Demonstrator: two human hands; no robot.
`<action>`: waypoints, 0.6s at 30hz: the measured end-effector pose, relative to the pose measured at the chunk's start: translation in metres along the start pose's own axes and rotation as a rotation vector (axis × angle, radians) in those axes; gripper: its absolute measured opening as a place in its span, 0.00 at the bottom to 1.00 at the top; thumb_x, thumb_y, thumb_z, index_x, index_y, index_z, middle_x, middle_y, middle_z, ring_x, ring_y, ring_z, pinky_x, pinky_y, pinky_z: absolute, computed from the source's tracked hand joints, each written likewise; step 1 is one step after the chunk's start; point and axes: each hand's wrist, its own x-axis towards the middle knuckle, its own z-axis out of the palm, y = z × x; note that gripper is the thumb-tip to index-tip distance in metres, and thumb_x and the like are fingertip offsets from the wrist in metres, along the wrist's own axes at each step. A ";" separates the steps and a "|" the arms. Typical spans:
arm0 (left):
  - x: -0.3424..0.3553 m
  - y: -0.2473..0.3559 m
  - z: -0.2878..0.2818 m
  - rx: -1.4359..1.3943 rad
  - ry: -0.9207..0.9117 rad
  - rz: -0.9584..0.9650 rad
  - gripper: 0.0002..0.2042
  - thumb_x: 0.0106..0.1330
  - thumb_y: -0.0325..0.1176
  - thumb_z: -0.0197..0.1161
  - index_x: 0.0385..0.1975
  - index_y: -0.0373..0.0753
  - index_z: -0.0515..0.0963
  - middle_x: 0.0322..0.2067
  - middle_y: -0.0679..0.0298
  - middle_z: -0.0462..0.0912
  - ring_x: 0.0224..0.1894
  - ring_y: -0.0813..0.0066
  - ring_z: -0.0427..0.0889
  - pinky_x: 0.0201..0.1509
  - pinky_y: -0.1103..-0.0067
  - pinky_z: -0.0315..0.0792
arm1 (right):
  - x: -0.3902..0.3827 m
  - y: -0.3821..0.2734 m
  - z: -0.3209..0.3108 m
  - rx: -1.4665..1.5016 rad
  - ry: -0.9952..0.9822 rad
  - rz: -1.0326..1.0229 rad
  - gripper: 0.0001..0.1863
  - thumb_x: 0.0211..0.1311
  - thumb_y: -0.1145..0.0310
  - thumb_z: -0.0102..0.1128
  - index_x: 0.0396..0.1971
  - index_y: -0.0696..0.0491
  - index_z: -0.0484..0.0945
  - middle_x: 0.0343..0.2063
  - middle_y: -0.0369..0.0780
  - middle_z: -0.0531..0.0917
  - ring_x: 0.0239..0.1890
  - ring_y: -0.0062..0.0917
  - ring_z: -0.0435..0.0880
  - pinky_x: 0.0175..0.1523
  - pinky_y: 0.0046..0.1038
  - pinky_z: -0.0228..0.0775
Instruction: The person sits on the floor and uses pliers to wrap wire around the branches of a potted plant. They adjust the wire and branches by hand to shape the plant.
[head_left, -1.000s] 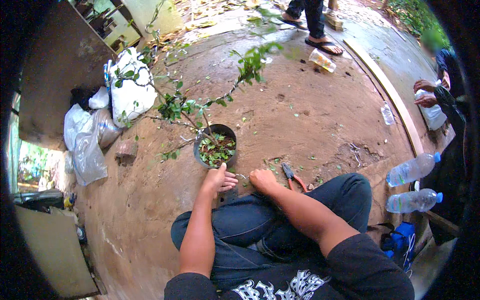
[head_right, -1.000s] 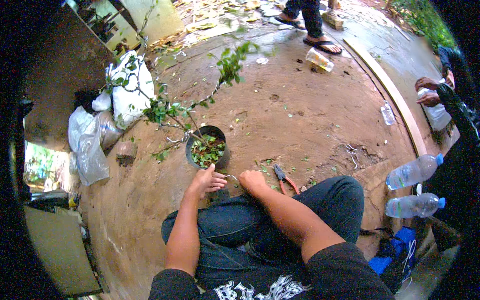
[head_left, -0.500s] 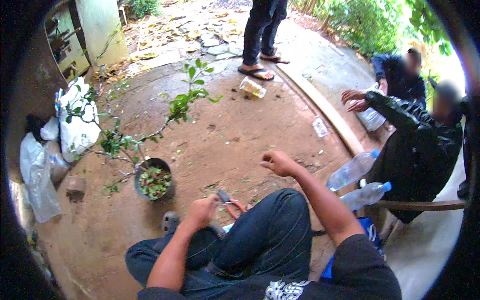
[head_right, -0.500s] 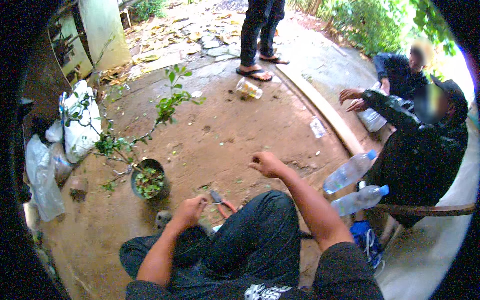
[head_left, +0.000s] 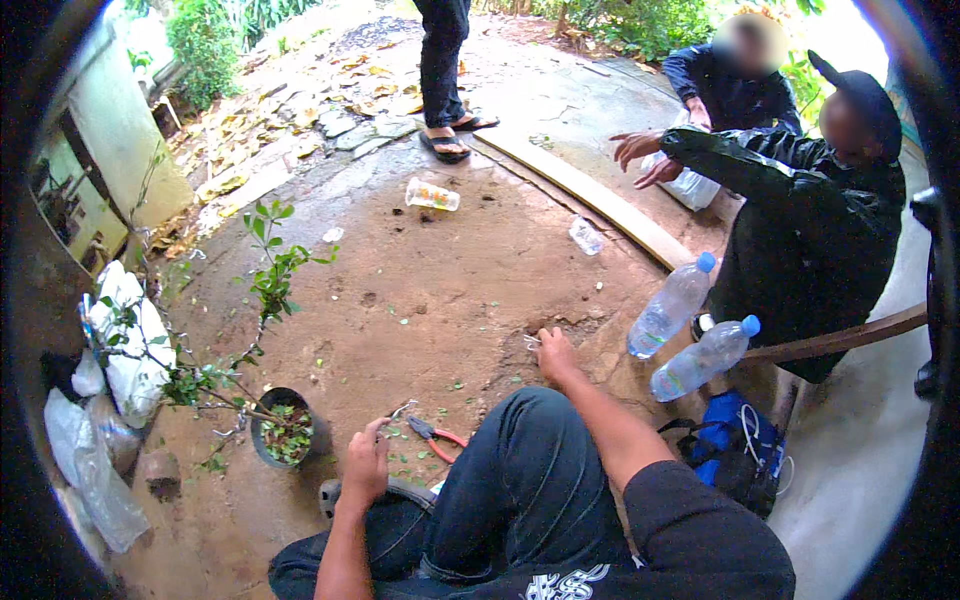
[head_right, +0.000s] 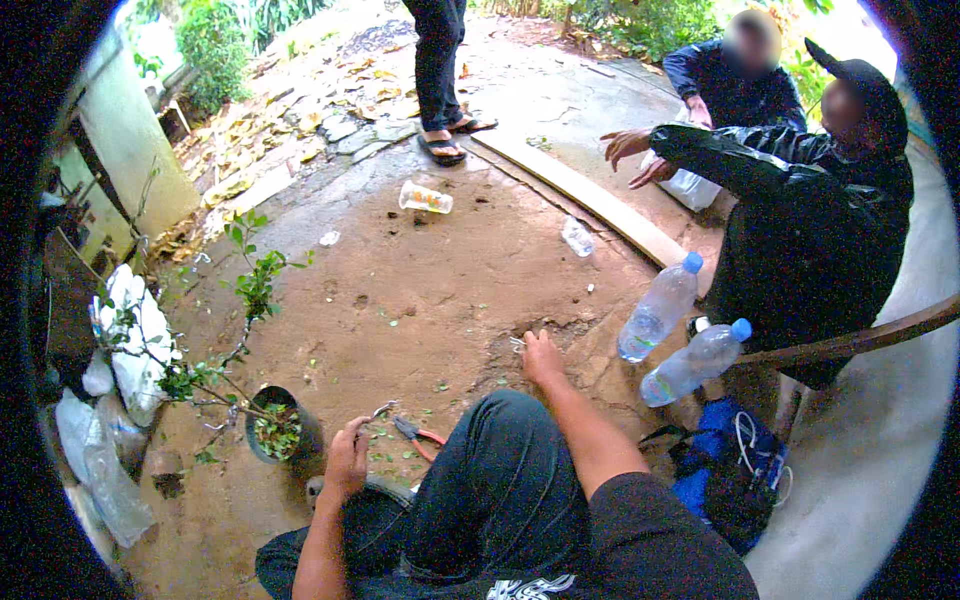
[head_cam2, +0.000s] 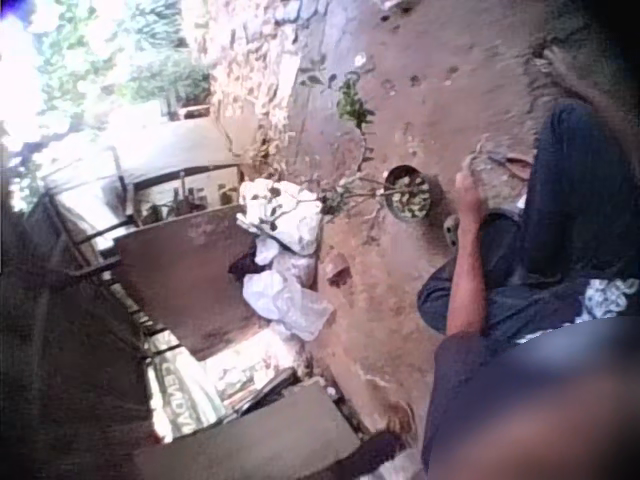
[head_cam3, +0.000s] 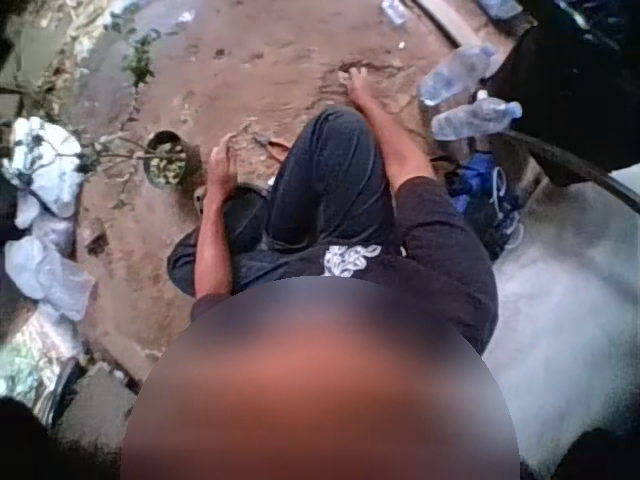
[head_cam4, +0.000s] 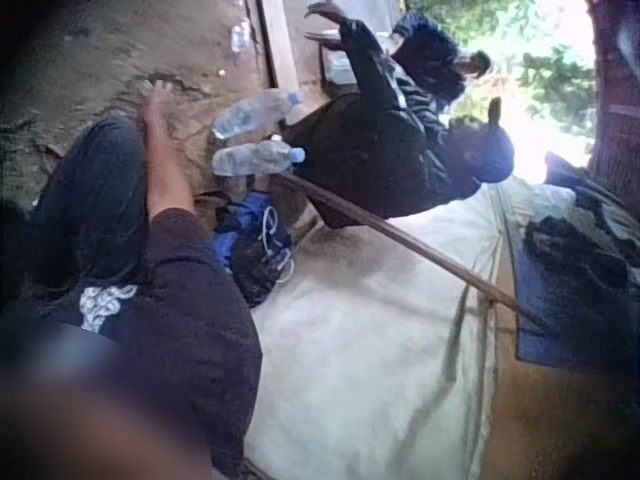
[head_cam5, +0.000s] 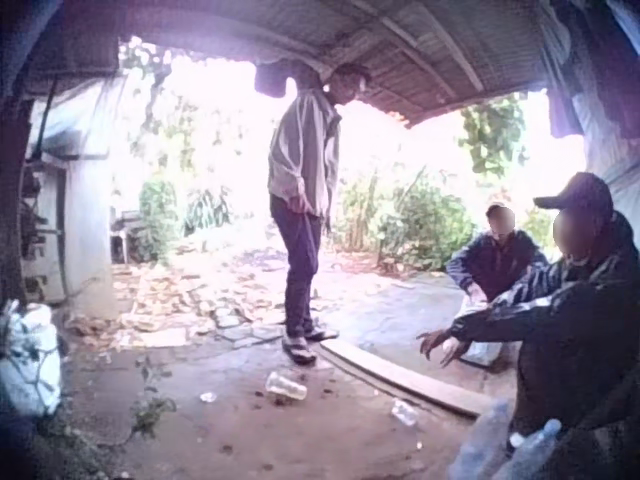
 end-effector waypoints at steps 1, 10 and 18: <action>-0.001 -0.001 -0.002 -0.004 0.023 0.018 0.17 0.73 0.28 0.55 0.60 0.41 0.78 0.39 0.48 0.83 0.45 0.47 0.80 0.52 0.58 0.73 | 0.002 -0.005 -0.007 -0.041 -0.057 0.010 0.20 0.65 0.61 0.70 0.55 0.50 0.81 0.49 0.49 0.80 0.53 0.49 0.83 0.56 0.48 0.77; -0.058 0.038 -0.071 -0.129 0.225 -0.244 0.13 0.72 0.30 0.59 0.53 0.36 0.81 0.45 0.51 0.85 0.47 0.50 0.82 0.55 0.64 0.75 | -0.018 -0.208 -0.145 0.332 -0.385 -0.602 0.15 0.67 0.59 0.69 0.42 0.55 0.90 0.34 0.50 0.91 0.33 0.38 0.90 0.43 0.39 0.80; -0.117 0.076 -0.106 -0.029 0.483 -0.173 0.21 0.68 0.43 0.70 0.53 0.32 0.81 0.43 0.49 0.86 0.49 0.56 0.86 0.56 0.66 0.78 | -0.184 -0.347 -0.078 0.894 -0.969 -0.763 0.19 0.72 0.53 0.68 0.43 0.55 0.90 0.25 0.33 0.84 0.27 0.15 0.76 0.31 0.24 0.68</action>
